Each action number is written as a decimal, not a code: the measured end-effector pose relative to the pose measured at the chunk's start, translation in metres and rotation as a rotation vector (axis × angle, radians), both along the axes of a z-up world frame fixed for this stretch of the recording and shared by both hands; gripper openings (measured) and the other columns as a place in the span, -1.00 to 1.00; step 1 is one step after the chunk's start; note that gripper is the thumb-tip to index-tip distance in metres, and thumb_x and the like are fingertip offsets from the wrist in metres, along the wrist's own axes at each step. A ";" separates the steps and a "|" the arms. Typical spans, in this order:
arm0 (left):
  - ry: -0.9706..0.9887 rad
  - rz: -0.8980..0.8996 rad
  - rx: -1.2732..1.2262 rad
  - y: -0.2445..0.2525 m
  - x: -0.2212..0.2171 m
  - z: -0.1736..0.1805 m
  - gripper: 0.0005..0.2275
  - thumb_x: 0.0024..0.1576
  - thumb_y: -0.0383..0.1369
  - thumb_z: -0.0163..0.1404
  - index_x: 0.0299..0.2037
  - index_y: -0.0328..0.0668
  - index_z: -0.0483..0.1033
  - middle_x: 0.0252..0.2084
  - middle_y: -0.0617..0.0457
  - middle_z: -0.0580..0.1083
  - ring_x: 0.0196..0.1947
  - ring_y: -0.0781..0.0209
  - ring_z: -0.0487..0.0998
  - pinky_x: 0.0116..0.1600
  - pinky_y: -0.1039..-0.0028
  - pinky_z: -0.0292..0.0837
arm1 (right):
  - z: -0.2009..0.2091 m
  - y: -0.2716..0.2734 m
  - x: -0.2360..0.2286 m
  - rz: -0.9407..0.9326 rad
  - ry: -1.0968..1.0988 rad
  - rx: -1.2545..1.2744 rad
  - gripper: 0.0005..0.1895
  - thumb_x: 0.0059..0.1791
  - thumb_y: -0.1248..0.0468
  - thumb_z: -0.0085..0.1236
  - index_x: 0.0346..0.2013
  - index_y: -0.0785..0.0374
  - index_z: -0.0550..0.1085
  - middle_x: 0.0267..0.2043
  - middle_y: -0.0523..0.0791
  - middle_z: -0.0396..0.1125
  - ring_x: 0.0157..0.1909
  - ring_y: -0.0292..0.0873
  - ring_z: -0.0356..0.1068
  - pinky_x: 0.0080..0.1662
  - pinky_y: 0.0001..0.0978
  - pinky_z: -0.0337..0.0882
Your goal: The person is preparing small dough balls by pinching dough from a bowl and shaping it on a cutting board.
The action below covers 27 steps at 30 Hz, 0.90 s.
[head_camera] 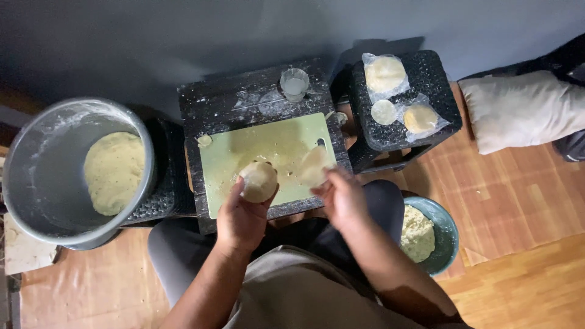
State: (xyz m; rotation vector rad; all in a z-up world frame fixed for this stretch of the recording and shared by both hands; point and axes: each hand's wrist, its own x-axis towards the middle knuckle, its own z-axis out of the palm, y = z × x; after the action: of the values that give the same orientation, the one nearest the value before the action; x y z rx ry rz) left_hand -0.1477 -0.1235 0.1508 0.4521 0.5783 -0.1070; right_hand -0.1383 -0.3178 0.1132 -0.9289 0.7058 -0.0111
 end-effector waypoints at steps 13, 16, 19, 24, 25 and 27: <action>-0.204 -0.063 0.255 0.009 0.001 -0.025 -0.57 0.26 -0.46 -0.13 0.36 -0.39 0.27 0.22 -0.39 0.42 0.22 -0.23 0.47 0.35 -0.13 0.33 | 0.022 -0.116 0.092 0.325 -0.152 -1.599 -0.37 -0.01 0.37 0.26 0.35 0.45 0.34 0.17 0.34 0.33 0.22 0.34 0.33 0.16 0.17 0.42; -0.191 -0.094 0.252 0.007 0.001 -0.031 -0.57 0.27 -0.49 -0.14 0.38 -0.38 0.25 0.22 -0.49 0.40 0.22 -0.35 0.45 0.36 -0.19 0.28 | 0.032 -0.058 0.065 0.334 -0.331 -1.347 -0.59 0.03 0.28 0.28 0.14 0.38 0.50 0.06 0.21 0.44 0.11 0.24 0.44 -0.01 -0.04 0.53; -0.187 -0.097 0.280 0.004 0.002 -0.039 -0.58 0.22 -0.51 -0.04 0.31 -0.44 0.32 0.20 -0.48 0.43 0.14 -0.31 0.52 0.28 -0.16 0.39 | 0.041 -0.008 0.033 0.504 -0.206 -1.084 -0.74 0.01 0.24 0.24 0.01 0.00 0.60 -0.04 -0.12 0.53 -0.03 -0.05 0.54 -0.08 -0.26 0.54; -0.152 -0.068 0.296 -0.004 0.002 -0.037 -0.61 0.19 -0.52 0.02 0.23 -0.52 0.37 0.12 -0.41 0.50 0.05 -0.19 0.60 0.19 0.00 0.53 | 0.040 0.034 0.003 0.619 -0.511 -0.561 -0.63 0.00 0.21 0.31 0.04 0.33 0.55 -0.14 0.11 0.53 -0.15 -0.01 0.56 -0.24 -0.32 0.55; -0.153 -0.071 0.294 -0.005 0.001 -0.038 -0.61 0.19 -0.52 0.02 0.23 -0.52 0.37 0.12 -0.41 0.50 0.05 -0.19 0.60 0.19 0.00 0.53 | 0.040 0.037 0.003 0.616 -0.511 -0.563 -0.63 0.00 0.21 0.31 0.04 0.33 0.55 -0.14 0.11 0.53 -0.15 -0.01 0.56 -0.24 -0.32 0.55; -0.139 -0.056 0.213 -0.005 0.001 -0.041 -0.64 0.24 -0.50 -0.03 0.25 -0.48 0.38 0.08 -0.40 0.52 0.07 -0.24 0.58 0.25 -0.05 0.48 | 0.043 0.043 0.005 0.543 -0.520 -0.473 -0.67 -0.02 0.36 0.30 0.03 0.31 0.54 -0.18 0.00 0.55 -0.20 -0.23 0.53 -0.30 -0.55 0.45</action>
State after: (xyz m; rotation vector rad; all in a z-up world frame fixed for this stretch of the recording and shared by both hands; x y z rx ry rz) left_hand -0.1466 -0.1287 0.1098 0.6772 0.4417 -0.0672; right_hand -0.1330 -0.2749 0.1557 -1.4775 -0.0558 0.0615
